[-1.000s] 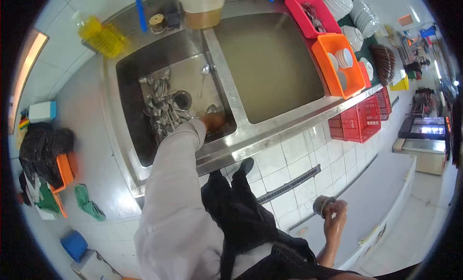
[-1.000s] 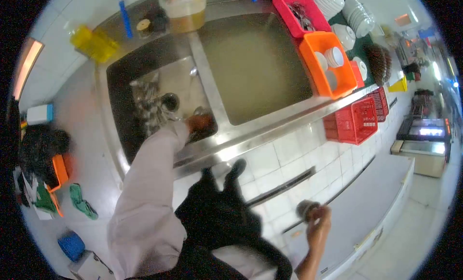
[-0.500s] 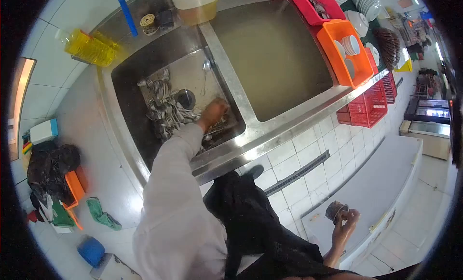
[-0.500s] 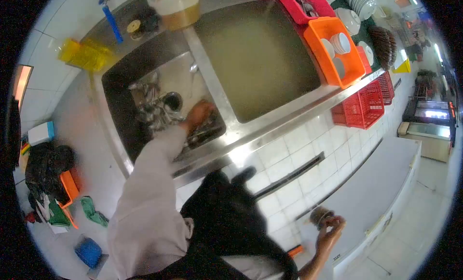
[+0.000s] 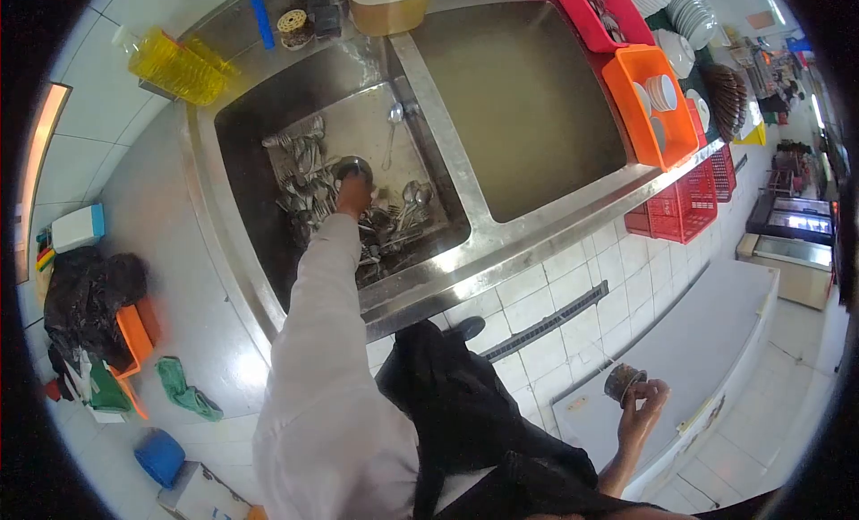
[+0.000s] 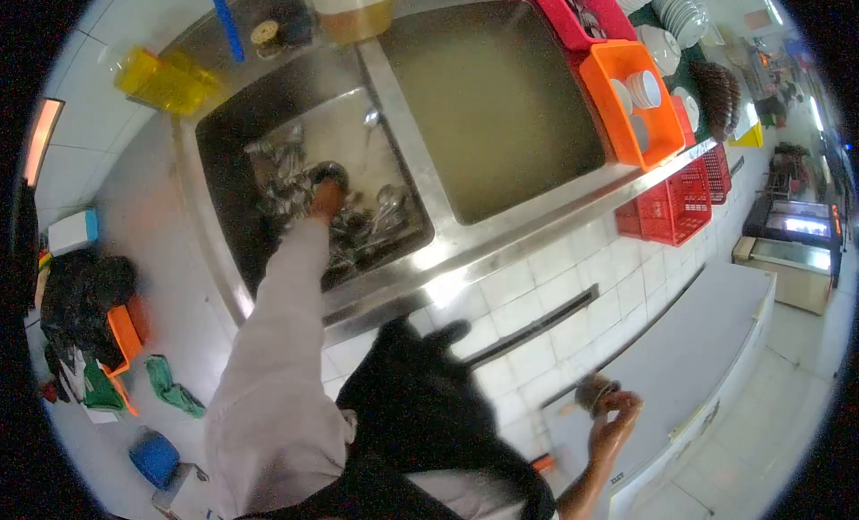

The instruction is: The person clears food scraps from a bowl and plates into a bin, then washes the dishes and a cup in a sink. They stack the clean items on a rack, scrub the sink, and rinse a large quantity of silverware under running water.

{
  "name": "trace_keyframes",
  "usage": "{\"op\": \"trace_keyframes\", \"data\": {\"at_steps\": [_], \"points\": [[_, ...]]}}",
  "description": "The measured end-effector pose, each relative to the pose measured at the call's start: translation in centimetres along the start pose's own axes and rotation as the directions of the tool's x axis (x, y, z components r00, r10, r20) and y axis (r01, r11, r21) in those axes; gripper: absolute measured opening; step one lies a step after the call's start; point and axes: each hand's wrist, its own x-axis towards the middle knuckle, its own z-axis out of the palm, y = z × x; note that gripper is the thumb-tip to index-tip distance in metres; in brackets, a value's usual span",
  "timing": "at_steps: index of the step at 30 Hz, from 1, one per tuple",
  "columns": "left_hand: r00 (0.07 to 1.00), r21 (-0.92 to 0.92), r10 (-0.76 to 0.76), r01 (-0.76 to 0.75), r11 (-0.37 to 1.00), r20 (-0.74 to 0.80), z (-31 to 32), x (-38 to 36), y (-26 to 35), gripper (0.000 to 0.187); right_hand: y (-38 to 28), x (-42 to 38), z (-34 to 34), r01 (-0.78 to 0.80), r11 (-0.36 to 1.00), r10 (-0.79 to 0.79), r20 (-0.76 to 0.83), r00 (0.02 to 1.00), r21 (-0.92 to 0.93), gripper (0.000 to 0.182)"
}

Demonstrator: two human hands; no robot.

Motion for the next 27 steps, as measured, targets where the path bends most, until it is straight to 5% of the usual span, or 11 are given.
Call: {"op": "trace_keyframes", "data": {"at_steps": [3,5,6,8,9,11,13,16,22,25,27], "points": [[0.98,0.224,0.122,-0.156,0.962,0.156,1.7,1.6,-1.6,0.037,-0.3,-0.6,-0.4,0.042,0.995,-0.042,0.008,0.999,-0.094,0.039],[0.994,0.237,-0.017,-0.009,0.971,0.107,4.1,2.8,-3.2,0.03,-0.7,-0.7,-0.5,0.117,0.976,-0.119,0.001,0.993,-0.181,0.038],[0.994,0.232,-0.013,-0.011,0.973,0.106,2.6,2.0,-1.9,0.03,-1.1,-1.0,-0.4,0.035,0.996,-0.036,-0.019,0.999,-0.082,0.033],[0.941,0.243,0.232,-0.172,0.955,-0.246,-2.4,-1.1,2.2,0.023,-1.1,-1.5,-0.7,-0.051,0.999,0.052,-0.032,0.998,0.016,0.029],[0.941,0.244,0.236,-0.176,0.954,-0.245,-1.5,-0.2,2.6,0.023,-0.9,-1.8,-0.7,-0.069,0.997,0.07,-0.043,0.997,0.021,0.03],[0.9,0.039,0.392,-0.393,0.919,-0.19,1.0,1.8,3.0,0.021,-0.5,-2.2,-0.8,-0.09,0.995,0.092,-0.049,0.995,0.029,0.031],[0.9,-0.165,0.421,-0.435,0.885,-0.114,-3.4,-0.5,8.1,0.018,0.0,-2.3,-0.8,0.053,0.994,-0.055,-0.016,0.998,-0.1,0.032],[0.835,-0.159,0.541,-0.55,0.82,-0.1,0.7,0.9,9.6,0.017,0.1,-2.6,0.0,-0.103,0.994,0.104,-0.036,0.994,0.027,0.035],[0.929,-0.144,0.369,-0.366,0.919,-0.006,5.2,2.5,9.5,0.02,0.5,-3.0,-0.3,-0.055,0.992,0.057,0.012,0.998,-0.117,0.042],[0.93,-0.048,0.366,-0.367,0.929,-0.032,4.6,1.8,9.5,0.019,-1.6,-2.0,-0.1,-0.214,0.976,0.216,-0.058,0.975,0.029,0.026],[0.926,-0.028,0.374,-0.376,0.926,-0.059,2.8,1.3,9.0,0.016,-0.6,-2.2,0.0,-0.174,0.984,0.176,-0.061,0.982,0.036,0.025]]}}
